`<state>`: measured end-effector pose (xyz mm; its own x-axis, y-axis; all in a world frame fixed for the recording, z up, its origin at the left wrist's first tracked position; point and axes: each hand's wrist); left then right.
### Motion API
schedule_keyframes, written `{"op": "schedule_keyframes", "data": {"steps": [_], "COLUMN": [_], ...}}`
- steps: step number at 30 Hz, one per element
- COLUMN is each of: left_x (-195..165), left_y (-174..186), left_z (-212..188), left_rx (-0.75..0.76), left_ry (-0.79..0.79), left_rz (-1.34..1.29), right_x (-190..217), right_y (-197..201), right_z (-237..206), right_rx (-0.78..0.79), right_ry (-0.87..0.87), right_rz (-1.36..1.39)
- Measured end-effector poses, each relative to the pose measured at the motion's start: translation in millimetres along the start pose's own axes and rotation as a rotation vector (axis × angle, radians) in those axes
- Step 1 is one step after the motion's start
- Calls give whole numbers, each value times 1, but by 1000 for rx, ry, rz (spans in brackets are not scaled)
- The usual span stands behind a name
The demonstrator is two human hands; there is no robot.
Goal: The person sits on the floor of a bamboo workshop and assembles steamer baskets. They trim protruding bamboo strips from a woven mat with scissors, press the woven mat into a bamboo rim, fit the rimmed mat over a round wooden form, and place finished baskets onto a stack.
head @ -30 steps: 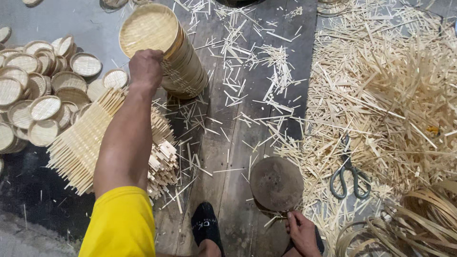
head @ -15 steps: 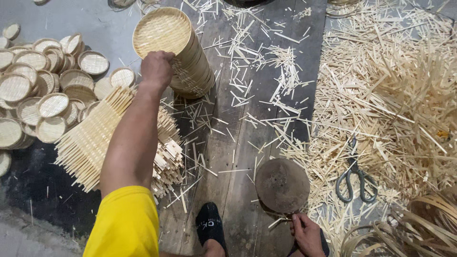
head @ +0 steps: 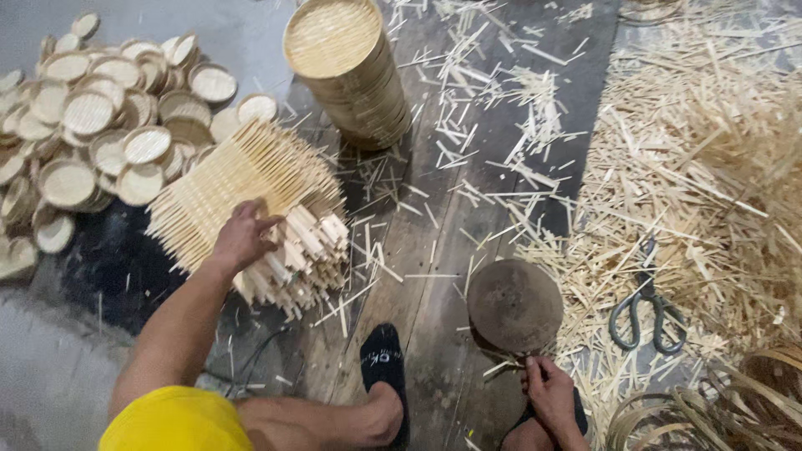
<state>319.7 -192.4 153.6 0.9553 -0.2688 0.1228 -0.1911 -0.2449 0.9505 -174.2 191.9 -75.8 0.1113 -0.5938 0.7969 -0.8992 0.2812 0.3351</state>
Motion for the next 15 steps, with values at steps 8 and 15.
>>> {"op": "schedule_keyframes", "data": {"steps": [8, 15], "left_x": [13, 0], "left_y": [-30, 13], "left_z": [-2, -12], "left_rx": [-98, 83], "left_ry": [-250, 151], "left_rz": [76, -448], "right_x": [6, 0], "right_y": [3, 9], "right_z": [-2, 1], "right_rx": [-36, -41], "right_ry": [64, 66], "right_rz": [41, 86]}}
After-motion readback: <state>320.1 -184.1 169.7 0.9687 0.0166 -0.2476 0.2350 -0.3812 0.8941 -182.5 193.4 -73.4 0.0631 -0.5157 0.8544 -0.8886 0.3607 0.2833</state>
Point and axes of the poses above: each hand's wrist, its own z-axis towards the middle knuckle, its own y-axis out of the back of the hand, x = y × z, and after that the axes turned 5 degrees about y, right-handed
